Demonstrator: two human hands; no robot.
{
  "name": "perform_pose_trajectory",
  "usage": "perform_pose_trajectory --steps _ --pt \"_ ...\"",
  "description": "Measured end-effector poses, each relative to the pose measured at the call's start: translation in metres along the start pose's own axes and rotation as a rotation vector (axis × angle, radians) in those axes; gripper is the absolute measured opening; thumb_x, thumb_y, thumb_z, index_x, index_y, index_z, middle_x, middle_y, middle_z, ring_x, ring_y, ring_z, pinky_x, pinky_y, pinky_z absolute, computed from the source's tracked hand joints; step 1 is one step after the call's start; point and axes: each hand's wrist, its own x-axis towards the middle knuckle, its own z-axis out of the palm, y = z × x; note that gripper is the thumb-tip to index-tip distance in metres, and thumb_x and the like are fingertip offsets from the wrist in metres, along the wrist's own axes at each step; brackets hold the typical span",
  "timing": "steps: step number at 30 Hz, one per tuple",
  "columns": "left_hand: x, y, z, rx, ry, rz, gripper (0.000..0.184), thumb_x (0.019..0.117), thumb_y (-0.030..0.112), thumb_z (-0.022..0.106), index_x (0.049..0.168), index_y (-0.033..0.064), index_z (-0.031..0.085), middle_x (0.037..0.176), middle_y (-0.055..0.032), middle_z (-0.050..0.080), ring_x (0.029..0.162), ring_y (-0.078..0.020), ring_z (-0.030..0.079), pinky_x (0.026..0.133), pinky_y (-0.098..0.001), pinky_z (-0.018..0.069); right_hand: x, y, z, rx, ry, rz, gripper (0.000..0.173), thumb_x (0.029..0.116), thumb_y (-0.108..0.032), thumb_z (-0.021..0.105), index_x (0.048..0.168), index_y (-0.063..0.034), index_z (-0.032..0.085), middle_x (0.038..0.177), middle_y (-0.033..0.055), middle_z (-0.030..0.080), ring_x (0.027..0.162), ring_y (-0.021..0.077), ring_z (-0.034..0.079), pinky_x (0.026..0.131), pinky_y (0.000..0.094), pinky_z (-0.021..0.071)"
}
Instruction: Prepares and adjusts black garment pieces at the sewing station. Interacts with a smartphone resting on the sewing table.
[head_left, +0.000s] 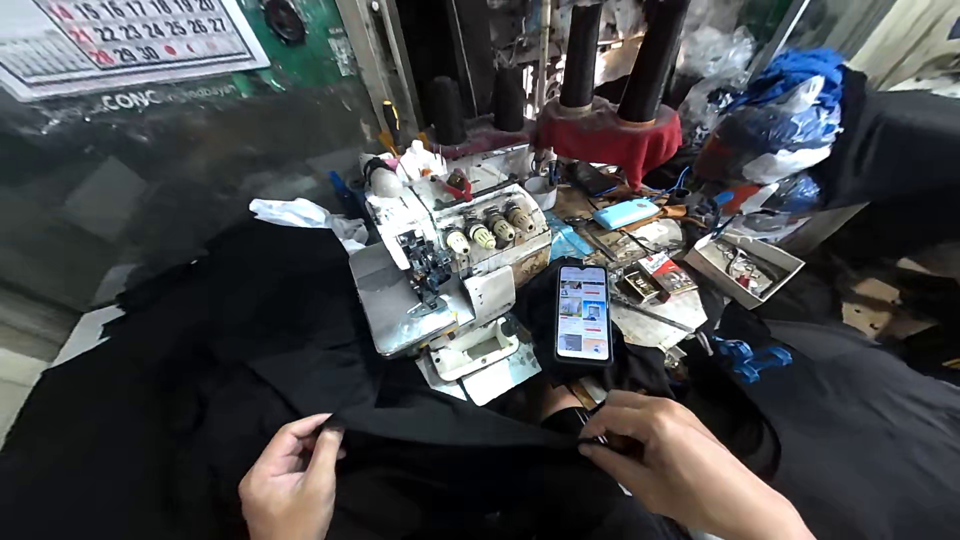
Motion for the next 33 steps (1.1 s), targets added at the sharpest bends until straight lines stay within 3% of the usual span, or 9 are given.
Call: perform_pose_trajectory --steps 2,4,6,8,16,21,26,30,33 --pt "0.0 -0.002 0.0 -0.012 -0.029 0.0 0.012 0.0945 0.003 0.063 0.104 -0.002 0.068 0.083 0.0003 0.07 0.066 -0.0068 0.066 0.058 -0.0232 0.0584 0.009 -0.003 -0.003 -0.044 0.078 0.025 0.014 0.0948 -0.041 0.069 0.1 -0.0292 0.075 0.1 -0.0059 0.065 0.077 0.0052 0.062 0.063 0.0316 0.0567" --pt "0.0 -0.001 0.001 -0.018 -0.053 0.003 0.011 0.0949 0.003 0.064 0.104 -0.0016 0.068 0.083 0.0004 0.07 0.067 -0.0062 0.066 0.058 -0.0228 0.0579 0.021 -0.004 -0.009 -0.083 0.132 0.039 0.015 0.0966 -0.039 0.066 0.101 -0.0269 0.074 0.122 -0.0043 0.064 0.077 0.0058 0.064 0.063 0.0327 0.0583" --pt "0.001 -0.001 0.003 0.007 -0.083 0.009 0.011 0.0954 0.006 0.065 0.103 -0.0014 0.068 0.082 0.0003 0.069 0.067 -0.0054 0.065 0.059 -0.0223 0.0571 0.037 -0.004 -0.017 -0.122 0.148 0.056 0.016 0.0988 -0.038 0.064 0.099 -0.0239 0.072 0.142 -0.0046 0.058 0.072 0.0054 0.064 0.062 0.0339 0.0582" --pt "0.0 0.0 0.005 0.056 -0.105 0.024 0.012 0.0956 0.009 0.066 0.102 -0.001 0.069 0.082 0.0002 0.069 0.067 -0.0041 0.064 0.061 -0.0215 0.0566 0.05 -0.004 -0.024 -0.144 0.116 0.097 0.016 0.0997 -0.036 0.062 0.098 -0.0206 0.068 0.153 -0.0045 0.049 0.076 0.008 0.066 0.064 0.0369 0.0589" --pt "-0.002 -0.004 0.006 0.131 -0.121 0.065 0.012 0.0961 0.008 0.065 0.099 -0.003 0.069 0.083 -0.0033 0.069 0.069 -0.0036 0.062 0.065 -0.0196 0.0548 0.064 0.0 -0.026 -0.111 0.099 0.135 0.019 0.1006 -0.039 0.061 0.097 -0.0213 0.065 0.15 -0.007 0.052 0.076 0.0053 0.064 0.063 0.0337 0.0568" --pt "-0.003 -0.005 0.006 0.154 -0.113 0.08 0.013 0.0952 0.006 0.064 0.099 -0.0054 0.069 0.084 -0.0056 0.069 0.069 -0.0043 0.062 0.063 -0.0198 0.0544 0.046 0.004 -0.024 0.053 0.044 0.069 0.024 0.1013 -0.04 0.06 0.094 -0.019 0.066 0.13 -0.0062 0.064 0.069 0.0029 0.06 0.059 0.028 0.0541" --pt "-0.002 -0.008 0.008 0.148 -0.11 0.094 0.012 0.0958 0.004 0.064 0.098 -0.0063 0.069 0.083 -0.0063 0.068 0.069 -0.0059 0.062 0.064 -0.0209 0.0541 0.027 0.009 -0.023 0.21 -0.051 0.036 0.026 0.1001 -0.041 0.065 0.094 -0.0159 0.068 0.137 -0.0016 0.063 0.09 0.0075 0.068 0.072 0.0304 0.0585" --pt "0.0 -0.009 0.008 0.151 -0.133 0.102 0.011 0.0968 0.003 0.064 0.098 -0.0067 0.069 0.085 -0.0088 0.069 0.072 -0.01 0.064 0.066 -0.0255 0.0557 0.017 0.006 -0.025 0.179 -0.061 0.131 0.022 0.0999 -0.041 0.065 0.097 -0.0199 0.069 0.149 -0.0011 0.054 0.089 0.0079 0.068 0.07 0.0317 0.0581" --pt "0.001 -0.009 0.01 0.155 -0.139 0.117 0.011 0.0969 0.004 0.065 0.097 -0.0064 0.069 0.086 -0.0094 0.069 0.073 -0.0104 0.064 0.066 -0.0257 0.0554 0.015 0.022 -0.018 0.095 -0.003 0.147 0.021 0.0992 -0.044 0.065 0.096 -0.0228 0.068 0.148 -0.0037 0.054 0.079 0.0061 0.066 0.063 0.0321 0.0571"
